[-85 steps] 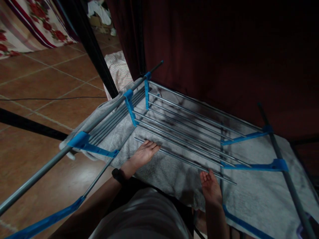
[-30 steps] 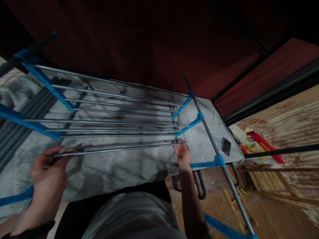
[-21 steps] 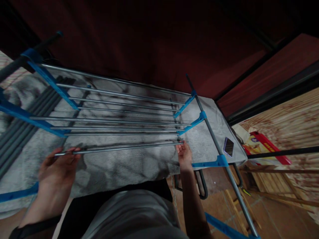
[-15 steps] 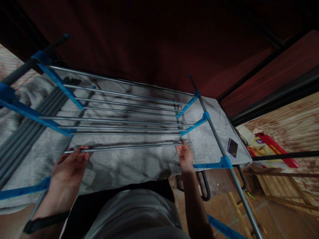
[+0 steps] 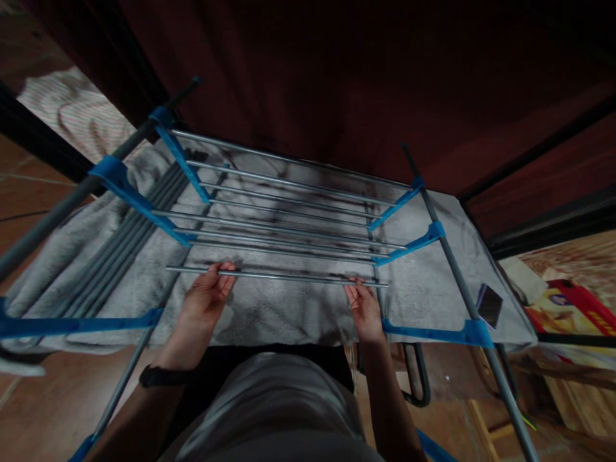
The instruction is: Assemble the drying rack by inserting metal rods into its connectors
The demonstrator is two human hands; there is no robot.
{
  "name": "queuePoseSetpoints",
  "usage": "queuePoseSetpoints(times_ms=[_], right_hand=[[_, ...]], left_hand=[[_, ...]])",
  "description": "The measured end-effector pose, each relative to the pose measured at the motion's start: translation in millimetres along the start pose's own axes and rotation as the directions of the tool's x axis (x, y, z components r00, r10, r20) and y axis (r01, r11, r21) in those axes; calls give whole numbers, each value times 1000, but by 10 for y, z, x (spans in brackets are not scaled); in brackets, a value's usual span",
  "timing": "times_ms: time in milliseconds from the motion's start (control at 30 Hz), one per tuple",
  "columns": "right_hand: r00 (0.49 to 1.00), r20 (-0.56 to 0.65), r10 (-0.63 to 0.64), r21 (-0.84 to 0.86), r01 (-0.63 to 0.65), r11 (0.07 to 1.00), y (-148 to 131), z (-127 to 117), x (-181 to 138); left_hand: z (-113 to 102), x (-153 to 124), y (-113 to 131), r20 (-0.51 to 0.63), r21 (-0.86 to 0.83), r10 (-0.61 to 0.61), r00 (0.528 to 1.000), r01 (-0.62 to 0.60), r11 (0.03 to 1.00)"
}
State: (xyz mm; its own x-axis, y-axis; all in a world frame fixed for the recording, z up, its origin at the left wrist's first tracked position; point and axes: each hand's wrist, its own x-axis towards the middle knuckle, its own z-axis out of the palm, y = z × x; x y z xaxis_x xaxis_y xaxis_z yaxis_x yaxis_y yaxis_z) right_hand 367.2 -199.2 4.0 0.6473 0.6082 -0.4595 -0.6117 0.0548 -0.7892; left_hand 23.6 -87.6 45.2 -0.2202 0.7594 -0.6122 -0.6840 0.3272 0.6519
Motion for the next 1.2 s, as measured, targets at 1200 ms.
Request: queuePoseSetpoints(times_ms=[1200], right_hand=[[993,90,82,5,-83,997,243,1,-76]], left_hand=[[107,-238,-642,234,111,-118,965,95,989]])
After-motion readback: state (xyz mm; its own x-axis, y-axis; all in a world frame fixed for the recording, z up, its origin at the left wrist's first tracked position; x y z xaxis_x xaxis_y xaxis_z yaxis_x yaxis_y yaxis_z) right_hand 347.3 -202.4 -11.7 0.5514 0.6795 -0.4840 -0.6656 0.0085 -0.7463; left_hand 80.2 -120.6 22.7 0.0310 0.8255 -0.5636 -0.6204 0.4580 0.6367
